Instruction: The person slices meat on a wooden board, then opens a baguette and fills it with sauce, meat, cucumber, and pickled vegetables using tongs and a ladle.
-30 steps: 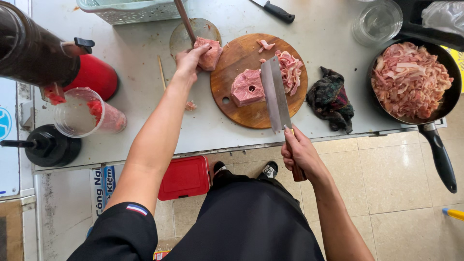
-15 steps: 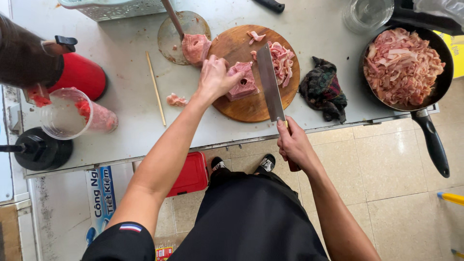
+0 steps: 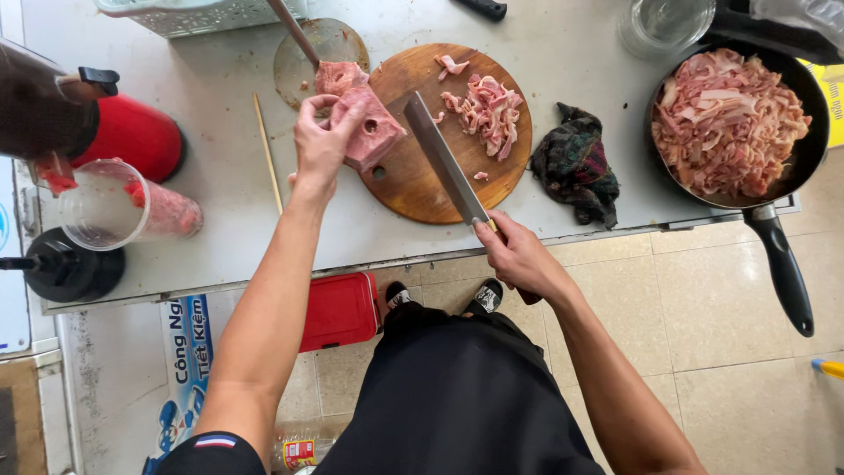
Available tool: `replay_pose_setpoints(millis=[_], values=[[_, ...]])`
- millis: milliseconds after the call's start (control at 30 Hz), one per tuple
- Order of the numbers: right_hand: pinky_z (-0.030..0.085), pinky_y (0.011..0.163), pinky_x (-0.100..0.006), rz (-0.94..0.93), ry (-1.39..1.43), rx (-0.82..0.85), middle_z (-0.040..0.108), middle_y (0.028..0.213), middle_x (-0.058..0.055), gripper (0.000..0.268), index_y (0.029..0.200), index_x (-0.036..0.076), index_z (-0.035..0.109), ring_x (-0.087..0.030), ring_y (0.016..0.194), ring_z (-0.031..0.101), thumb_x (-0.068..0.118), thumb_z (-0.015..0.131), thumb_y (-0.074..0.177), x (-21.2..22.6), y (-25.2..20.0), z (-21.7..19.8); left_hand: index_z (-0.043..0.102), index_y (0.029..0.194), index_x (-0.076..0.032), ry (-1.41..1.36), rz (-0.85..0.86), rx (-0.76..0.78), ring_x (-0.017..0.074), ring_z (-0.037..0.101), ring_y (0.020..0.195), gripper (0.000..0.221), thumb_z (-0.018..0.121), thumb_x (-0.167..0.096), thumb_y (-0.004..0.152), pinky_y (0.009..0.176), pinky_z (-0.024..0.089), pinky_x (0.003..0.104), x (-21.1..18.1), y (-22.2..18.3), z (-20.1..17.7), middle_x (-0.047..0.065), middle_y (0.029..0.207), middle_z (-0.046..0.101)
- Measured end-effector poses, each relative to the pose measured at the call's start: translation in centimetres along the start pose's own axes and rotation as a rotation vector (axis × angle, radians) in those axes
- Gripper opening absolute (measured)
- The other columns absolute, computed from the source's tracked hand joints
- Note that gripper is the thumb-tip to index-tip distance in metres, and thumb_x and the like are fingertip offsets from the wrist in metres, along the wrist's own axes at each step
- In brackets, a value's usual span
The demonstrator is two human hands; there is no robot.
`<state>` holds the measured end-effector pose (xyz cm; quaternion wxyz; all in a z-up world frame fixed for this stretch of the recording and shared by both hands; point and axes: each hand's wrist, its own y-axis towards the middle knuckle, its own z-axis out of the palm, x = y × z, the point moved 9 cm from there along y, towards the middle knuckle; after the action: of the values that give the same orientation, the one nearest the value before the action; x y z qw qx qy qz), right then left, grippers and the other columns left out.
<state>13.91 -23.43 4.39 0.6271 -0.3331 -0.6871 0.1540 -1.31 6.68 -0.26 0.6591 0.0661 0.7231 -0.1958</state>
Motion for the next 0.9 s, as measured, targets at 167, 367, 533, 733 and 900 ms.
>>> replay_pose_setpoints(millis=[167,367,533,733,900], values=[[0.040,0.039,-0.028,0.020,-0.059,0.056,0.042,0.058,0.003,0.037,0.116,0.003,0.060,-0.008,0.045,0.043,0.038,0.051,0.108,0.0,0.6,-1.2,0.057,0.118,-0.003,-0.197,-0.106,-0.026,0.0121,0.073,0.083,0.040,0.080,-0.018,0.089,0.070,0.059,0.025,-0.1,0.2,-1.1,0.009,0.097,0.076],[0.038,0.039,-0.028,0.041,-0.032,-0.104,0.042,0.056,0.003,0.029,0.117,0.013,0.057,-0.009,0.043,0.042,0.037,0.049,0.104,-0.6,-0.2,-3.8,0.059,0.119,0.000,-0.146,0.021,0.015,0.0119,0.068,0.090,0.038,0.080,-0.016,0.092,0.077,0.056,0.025,-0.6,0.2,1.8,0.009,0.103,0.071],[0.037,0.038,-0.029,0.122,-0.133,0.121,0.043,0.056,0.002,0.031,0.110,0.011,0.060,-0.009,0.044,0.042,0.039,0.049,0.104,-1.4,-2.4,-3.8,0.059,0.119,-0.001,-0.234,-0.007,0.070,0.0095,0.071,0.101,0.036,0.077,-0.020,0.094,0.087,0.060,0.024,-0.7,2.2,2.3,0.005,0.110,0.072],[0.039,0.039,-0.031,0.125,-0.182,-0.115,0.044,0.056,0.001,0.033,0.124,0.014,0.058,-0.011,0.044,0.045,0.037,0.048,0.102,-0.3,-1.9,-6.8,0.062,0.112,0.000,-0.132,-0.039,0.066,0.0106,0.068,0.093,0.037,0.079,-0.027,0.092,0.078,0.057,0.024,1.7,0.9,6.3,0.008,0.102,0.072],[0.045,0.046,-0.034,0.026,-0.181,-0.212,0.051,0.058,-0.004,0.043,0.135,0.012,0.059,-0.013,0.048,0.050,0.040,0.051,0.103,1.3,-1.5,-5.1,0.066,0.108,-0.004,0.229,0.035,0.039,0.0170,0.067,0.090,0.036,0.079,-0.033,0.091,0.079,0.056,0.034,2.1,-1.4,9.3,0.009,0.098,0.073]])
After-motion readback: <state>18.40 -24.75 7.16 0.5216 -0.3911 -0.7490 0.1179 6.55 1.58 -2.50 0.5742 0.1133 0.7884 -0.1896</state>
